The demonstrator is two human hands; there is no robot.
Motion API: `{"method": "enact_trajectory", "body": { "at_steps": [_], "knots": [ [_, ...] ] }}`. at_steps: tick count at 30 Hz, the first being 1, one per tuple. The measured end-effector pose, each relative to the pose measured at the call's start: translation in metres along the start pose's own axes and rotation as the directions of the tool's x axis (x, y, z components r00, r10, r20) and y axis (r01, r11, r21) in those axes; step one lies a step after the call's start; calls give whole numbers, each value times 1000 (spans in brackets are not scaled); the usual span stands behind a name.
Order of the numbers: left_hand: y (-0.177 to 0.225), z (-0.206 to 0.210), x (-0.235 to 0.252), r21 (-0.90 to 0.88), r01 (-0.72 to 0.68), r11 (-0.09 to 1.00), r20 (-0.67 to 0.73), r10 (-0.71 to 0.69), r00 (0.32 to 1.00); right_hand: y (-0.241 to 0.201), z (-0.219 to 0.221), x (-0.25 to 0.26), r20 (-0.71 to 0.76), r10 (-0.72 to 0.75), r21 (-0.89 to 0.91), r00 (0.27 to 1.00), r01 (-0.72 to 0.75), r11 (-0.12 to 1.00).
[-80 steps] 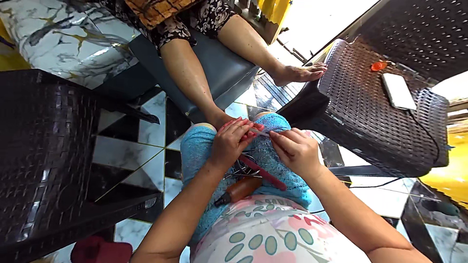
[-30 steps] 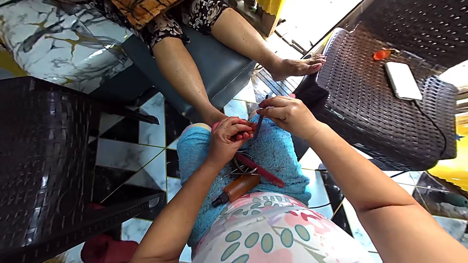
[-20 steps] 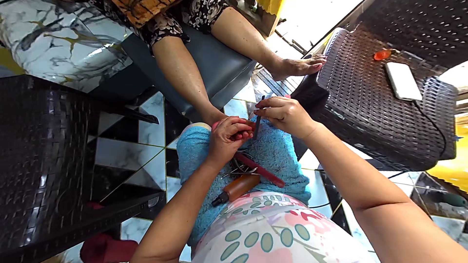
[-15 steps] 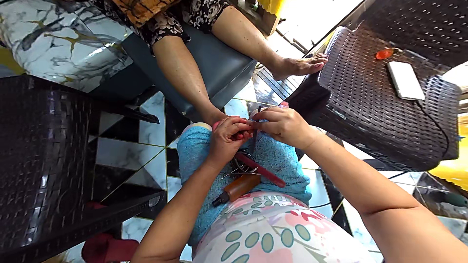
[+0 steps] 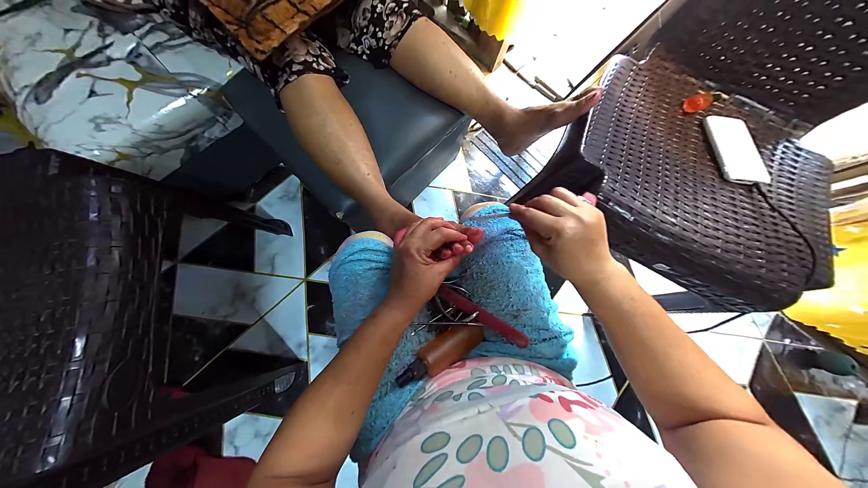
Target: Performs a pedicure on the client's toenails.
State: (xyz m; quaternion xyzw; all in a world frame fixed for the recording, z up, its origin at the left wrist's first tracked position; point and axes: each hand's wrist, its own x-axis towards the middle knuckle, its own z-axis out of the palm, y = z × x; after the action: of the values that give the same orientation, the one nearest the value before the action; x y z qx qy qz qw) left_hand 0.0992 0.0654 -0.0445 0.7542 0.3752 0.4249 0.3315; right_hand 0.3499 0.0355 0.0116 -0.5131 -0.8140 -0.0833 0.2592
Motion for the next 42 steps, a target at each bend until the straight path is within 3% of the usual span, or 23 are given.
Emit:
{"method": "enact_trajectory", "body": {
  "at_steps": [2,7,19,25,31,36,42],
  "knots": [
    [2,1,0,-2,29,1000,-4,-29,1000,-3,0,-14,-78,55,-5,995,-56,998],
    [4,4,1,-23,61,998,-17,-61,998,-30,19,-33,-167,-1,61,986,12,998],
    [2,5,-1,-37,58,998,-44,-60,997,-24,24,-26,-196,41,21,980,-38,999],
    [1,6,-1,-23,26,999,-58,-28,998,-45,31,-23,-148,3,72,989,8,997],
    [2,5,-2,-22,56,998,-51,-57,997,-25,22,-26,-140,84,94,987,-71,993],
    [1,8,-1,-33,40,999,-57,-42,998,-41,26,-21,-78,76,161,994,-63,985],
    [2,5,-3,-28,35,999,-53,-36,998,-8,7,-24,-61,187,126,980,-178,976]
  ]
}}
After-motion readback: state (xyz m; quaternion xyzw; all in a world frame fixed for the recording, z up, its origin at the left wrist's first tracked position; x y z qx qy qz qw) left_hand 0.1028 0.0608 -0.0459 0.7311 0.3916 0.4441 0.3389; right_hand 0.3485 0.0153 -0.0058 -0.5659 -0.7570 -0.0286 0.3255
